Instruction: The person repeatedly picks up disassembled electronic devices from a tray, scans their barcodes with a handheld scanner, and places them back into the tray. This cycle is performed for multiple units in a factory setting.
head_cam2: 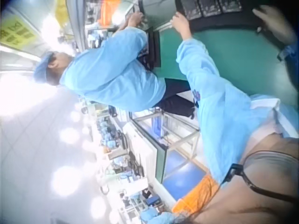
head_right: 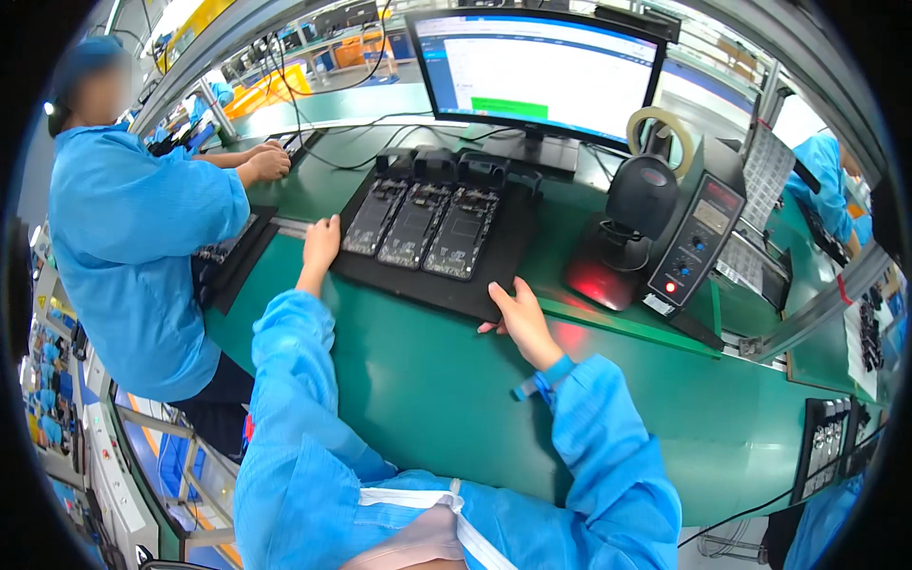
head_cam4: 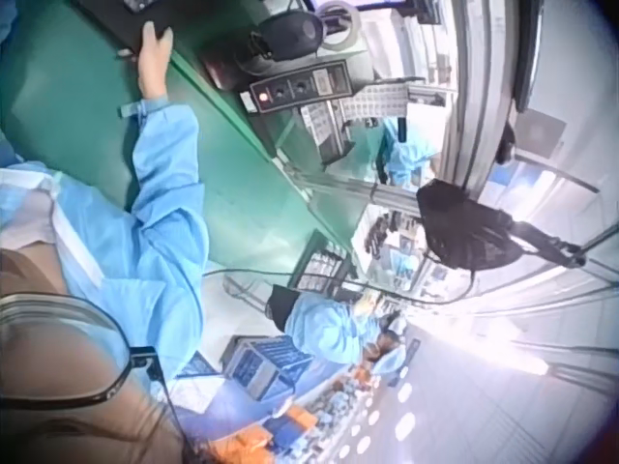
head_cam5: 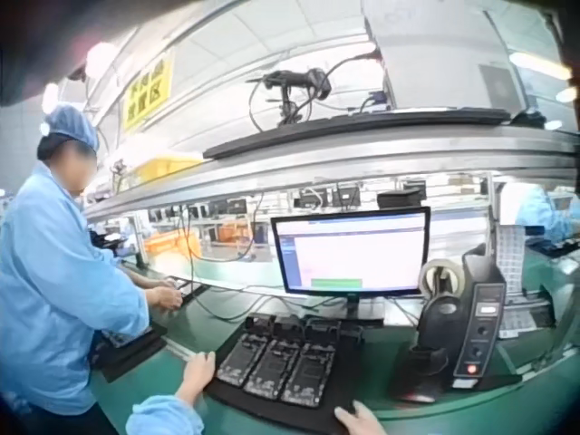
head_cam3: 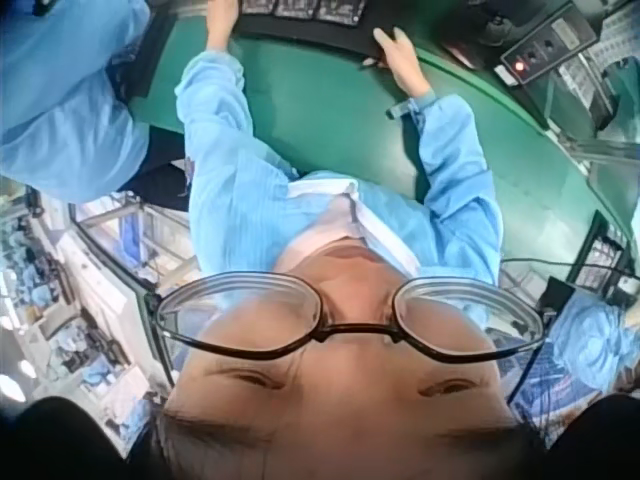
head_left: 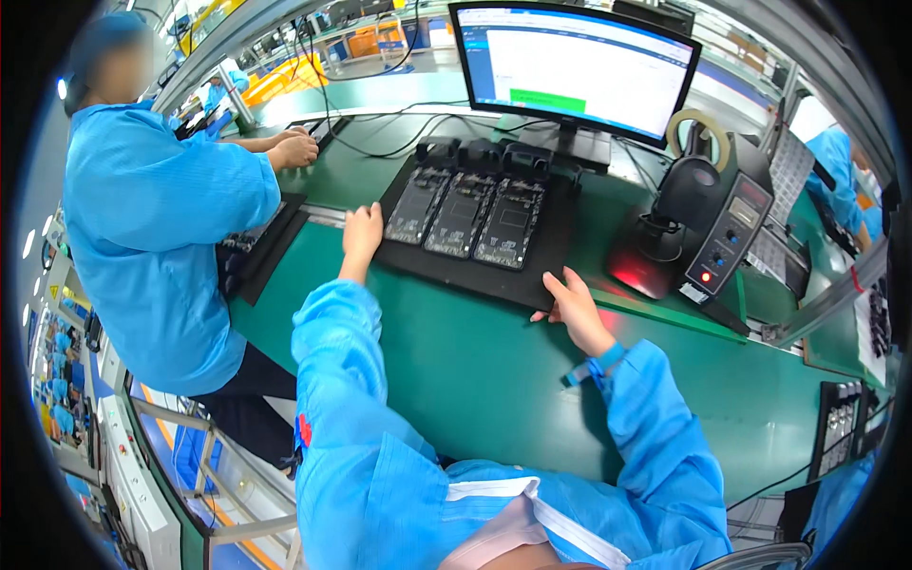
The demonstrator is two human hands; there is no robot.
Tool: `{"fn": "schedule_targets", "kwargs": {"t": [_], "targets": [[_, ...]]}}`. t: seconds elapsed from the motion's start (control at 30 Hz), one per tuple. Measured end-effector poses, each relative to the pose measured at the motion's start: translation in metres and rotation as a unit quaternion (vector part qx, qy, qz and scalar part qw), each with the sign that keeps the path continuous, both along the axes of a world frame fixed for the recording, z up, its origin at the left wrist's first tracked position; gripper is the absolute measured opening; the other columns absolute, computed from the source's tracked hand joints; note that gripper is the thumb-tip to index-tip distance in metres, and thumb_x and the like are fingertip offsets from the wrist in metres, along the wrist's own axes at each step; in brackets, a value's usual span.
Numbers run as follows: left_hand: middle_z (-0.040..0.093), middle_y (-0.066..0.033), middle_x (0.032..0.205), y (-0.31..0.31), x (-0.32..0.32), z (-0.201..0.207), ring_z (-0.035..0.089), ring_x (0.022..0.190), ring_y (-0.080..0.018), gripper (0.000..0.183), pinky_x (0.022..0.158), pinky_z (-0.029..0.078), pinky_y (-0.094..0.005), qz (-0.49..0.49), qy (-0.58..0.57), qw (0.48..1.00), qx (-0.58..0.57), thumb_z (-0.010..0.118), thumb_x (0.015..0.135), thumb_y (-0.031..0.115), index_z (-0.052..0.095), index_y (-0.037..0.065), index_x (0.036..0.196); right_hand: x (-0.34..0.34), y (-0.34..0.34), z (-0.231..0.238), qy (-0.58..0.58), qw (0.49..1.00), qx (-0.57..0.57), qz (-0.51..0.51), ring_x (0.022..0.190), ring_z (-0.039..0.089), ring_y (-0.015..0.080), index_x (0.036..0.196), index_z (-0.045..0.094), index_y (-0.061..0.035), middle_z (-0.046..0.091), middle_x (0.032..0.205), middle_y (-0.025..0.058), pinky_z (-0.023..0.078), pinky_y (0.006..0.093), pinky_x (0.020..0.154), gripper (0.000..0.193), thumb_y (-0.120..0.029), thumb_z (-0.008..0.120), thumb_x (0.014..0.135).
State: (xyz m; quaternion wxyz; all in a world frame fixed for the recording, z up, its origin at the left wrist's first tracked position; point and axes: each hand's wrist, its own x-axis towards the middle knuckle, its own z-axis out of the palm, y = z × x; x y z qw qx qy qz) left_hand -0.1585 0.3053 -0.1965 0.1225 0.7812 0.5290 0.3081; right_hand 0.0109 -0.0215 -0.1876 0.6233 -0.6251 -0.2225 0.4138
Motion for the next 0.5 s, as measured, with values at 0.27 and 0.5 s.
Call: {"fn": "schedule_targets", "kwargs": {"t": [0.27,0.5], "targets": [[0.059,-0.0145,0.087,-0.063,-0.077,0.012,0.057,0.082,-0.0201,0.03,0.074,0.042,-0.0293,-0.154,-0.136,0.978,-0.047,0.053,0.08,0.022,0.054,-0.005,0.094,-0.004,-0.038,-0.014,-0.279,0.953,0.116,-0.036,0.096,0.05,0.0177,0.119,0.034,0.006,0.05,0.107,0.0136,0.039,0.0288,0.082,0.044,-0.007,0.052,0.081],[0.056,-0.0083,0.092,-0.246,-0.114,0.032,0.052,0.084,-0.0118,0.02,0.076,0.041,-0.0244,-0.2,-0.253,0.924,-0.207,0.047,0.084,0.005,0.046,-0.004,0.101,-0.04,-0.212,0.01,-0.245,0.969,0.014,0.008,0.09,0.055,0.0247,0.112,0.038,0.0054,0.054,0.098,0.0172,0.044,0.033,0.076,0.046,-0.014,0.061,0.077]]}}
